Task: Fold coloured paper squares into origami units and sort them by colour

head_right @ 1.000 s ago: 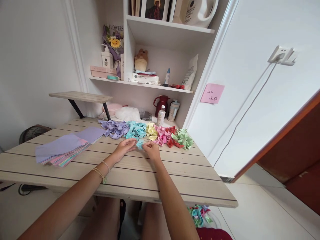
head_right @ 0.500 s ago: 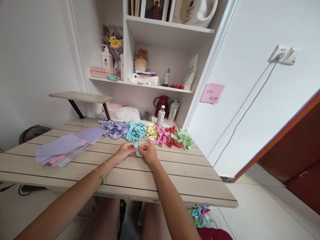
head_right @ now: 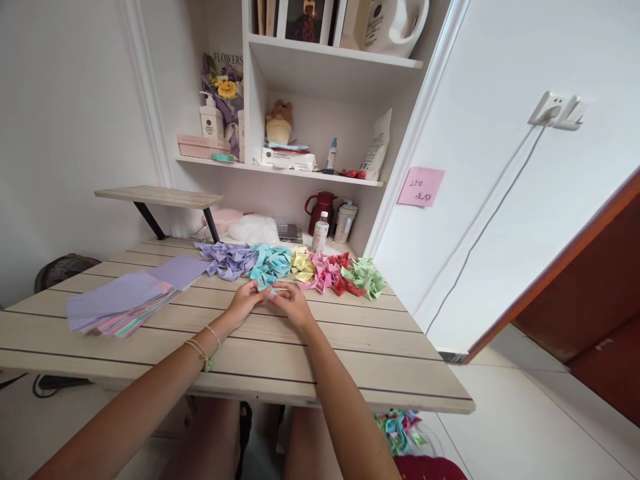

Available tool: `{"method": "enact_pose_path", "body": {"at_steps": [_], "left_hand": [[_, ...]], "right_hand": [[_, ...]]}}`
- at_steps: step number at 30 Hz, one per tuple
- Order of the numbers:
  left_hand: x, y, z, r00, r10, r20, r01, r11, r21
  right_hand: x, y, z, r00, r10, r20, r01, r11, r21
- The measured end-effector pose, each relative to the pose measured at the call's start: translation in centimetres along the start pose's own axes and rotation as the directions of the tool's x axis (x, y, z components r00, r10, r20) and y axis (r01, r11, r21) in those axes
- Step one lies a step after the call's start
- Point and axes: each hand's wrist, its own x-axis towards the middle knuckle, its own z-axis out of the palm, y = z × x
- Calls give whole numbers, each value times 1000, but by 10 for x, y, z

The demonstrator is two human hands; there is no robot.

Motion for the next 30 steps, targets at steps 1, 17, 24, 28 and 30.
{"method": "enact_pose_path", "body": {"at_steps": [1,17,24,28,30], "left_hand": [[1,0,0,1000,31,-4,-30,999,45],[5,-1,-6,1000,10,-1,-10,999,39],[6,-1,-6,997,-44,-66,37,994,-100],[5,-4,-4,995,-85,-45,80,991,-105],[5,-8,-4,993,-103,-52,97,989,-109]], "right_hand": [[0,1,0,1000,-7,5,7,1000,-23],[4,3,-10,990,-50,-132,35,993,-114],[2,3,-18,975,-177,-133,120,928,-353],[-1,2,-16,962,-227,-151,142,890,-434],[-2,2,-14,948,-251,-196,145,889,-434]]}}
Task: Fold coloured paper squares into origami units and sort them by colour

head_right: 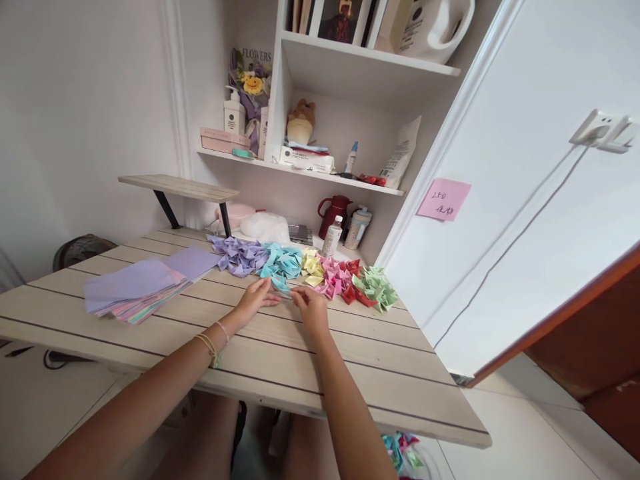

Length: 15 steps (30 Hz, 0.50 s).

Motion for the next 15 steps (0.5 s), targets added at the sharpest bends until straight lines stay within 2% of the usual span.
{"method": "enact_pose_path", "body": {"at_steps": [5,9,12,15], "left_hand": [[3,-10,0,999,29,-42,-28,999,21],[5,-18,0,998,53,-38,-50,997,65],[5,-20,1,998,52,-32,-50,996,80],[8,-22,2,998,50,-47,-46,996,81]], "right_hand": [[4,-2,9,994,-7,-110,7,1000,5],[31,-2,9,984,-11,-180,-5,996,-86],[53,-7,16,999,0,-39,-9,976,-217],[63,-23,41,998,-24,54,46,892,-450]]}}
